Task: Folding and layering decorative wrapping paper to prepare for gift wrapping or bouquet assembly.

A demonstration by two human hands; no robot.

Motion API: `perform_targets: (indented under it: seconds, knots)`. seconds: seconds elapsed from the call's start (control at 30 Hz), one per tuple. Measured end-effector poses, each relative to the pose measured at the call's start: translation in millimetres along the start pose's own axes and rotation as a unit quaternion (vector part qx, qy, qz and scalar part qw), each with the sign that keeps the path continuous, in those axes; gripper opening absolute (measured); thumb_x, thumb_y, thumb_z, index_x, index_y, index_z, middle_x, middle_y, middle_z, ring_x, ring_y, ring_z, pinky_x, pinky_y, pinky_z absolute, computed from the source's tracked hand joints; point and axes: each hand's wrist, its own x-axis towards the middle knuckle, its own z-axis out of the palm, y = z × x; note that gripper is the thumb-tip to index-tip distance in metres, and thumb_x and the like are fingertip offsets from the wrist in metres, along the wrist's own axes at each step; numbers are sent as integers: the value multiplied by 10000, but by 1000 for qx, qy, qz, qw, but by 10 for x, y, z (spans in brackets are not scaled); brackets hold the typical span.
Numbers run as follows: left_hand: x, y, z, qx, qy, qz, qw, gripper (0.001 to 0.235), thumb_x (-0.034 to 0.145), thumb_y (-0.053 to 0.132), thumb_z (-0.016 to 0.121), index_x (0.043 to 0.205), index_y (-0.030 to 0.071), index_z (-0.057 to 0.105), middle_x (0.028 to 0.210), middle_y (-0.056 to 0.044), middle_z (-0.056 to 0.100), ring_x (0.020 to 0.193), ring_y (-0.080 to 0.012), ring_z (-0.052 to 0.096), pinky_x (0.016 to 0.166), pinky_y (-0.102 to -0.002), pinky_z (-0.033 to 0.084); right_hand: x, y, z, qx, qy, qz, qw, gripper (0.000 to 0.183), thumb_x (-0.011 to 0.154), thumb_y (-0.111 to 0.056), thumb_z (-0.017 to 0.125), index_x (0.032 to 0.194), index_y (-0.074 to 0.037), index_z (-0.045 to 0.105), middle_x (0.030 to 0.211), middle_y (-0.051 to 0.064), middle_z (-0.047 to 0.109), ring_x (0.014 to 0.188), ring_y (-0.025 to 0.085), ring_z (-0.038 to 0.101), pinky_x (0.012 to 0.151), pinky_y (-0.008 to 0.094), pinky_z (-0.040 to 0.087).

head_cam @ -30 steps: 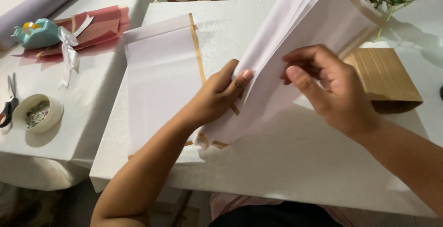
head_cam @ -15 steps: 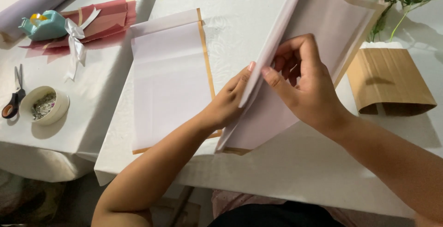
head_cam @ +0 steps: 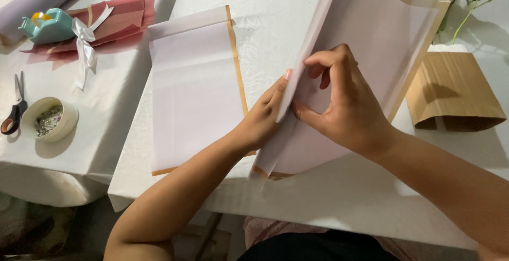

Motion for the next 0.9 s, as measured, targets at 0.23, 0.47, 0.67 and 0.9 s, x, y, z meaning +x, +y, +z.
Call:
perform_targets:
  seconds: [0.23, 0.47, 0.67, 0.9]
  knots:
    - [11, 19, 47, 79, -16, -22, 997, 356, 846, 439, 297, 864, 104, 418, 751, -29, 443, 733, -131, 477, 598, -262, 452, 41, 75, -38, 55, 99, 70, 991, 316, 869, -1, 589, 1036, -6, 321, 728, 88, 479, 631, 154, 470, 545, 261, 353]
    - [16, 97, 76, 98, 21, -85, 991, 369, 781, 456, 411, 785, 97, 325, 619, -24, 415, 647, -119, 490, 505, -304, 564, 118, -26, -215, 233, 83, 146, 958, 318, 947, -274, 406, 1100, -34, 265, 612, 86, 434, 574, 152, 444, 600, 243, 380]
    - [18, 107, 70, 91, 39, -98, 990, 313, 799, 412, 431, 861, 106, 417, 652, -24, 496, 697, -118, 551, 537, -293, 566, 121, -40, -154, 237, 84, 187, 950, 428, 893, 29, 553, 1128, -116, 227, 657, 81, 459, 544, 118, 425, 525, 193, 345]
    - [-12, 178, -48, 236, 30, -1, 971, 217, 855, 320, 437, 799, 114, 398, 632, -66, 525, 504, -213, 617, 466, -290, 416, 170, 58, -510, -129, 184, -139, 964, 307, 933, 49, 556, 1170, 141, 385, 1105, 258, 372, 1001, 384, 410, 790, 437, 412]
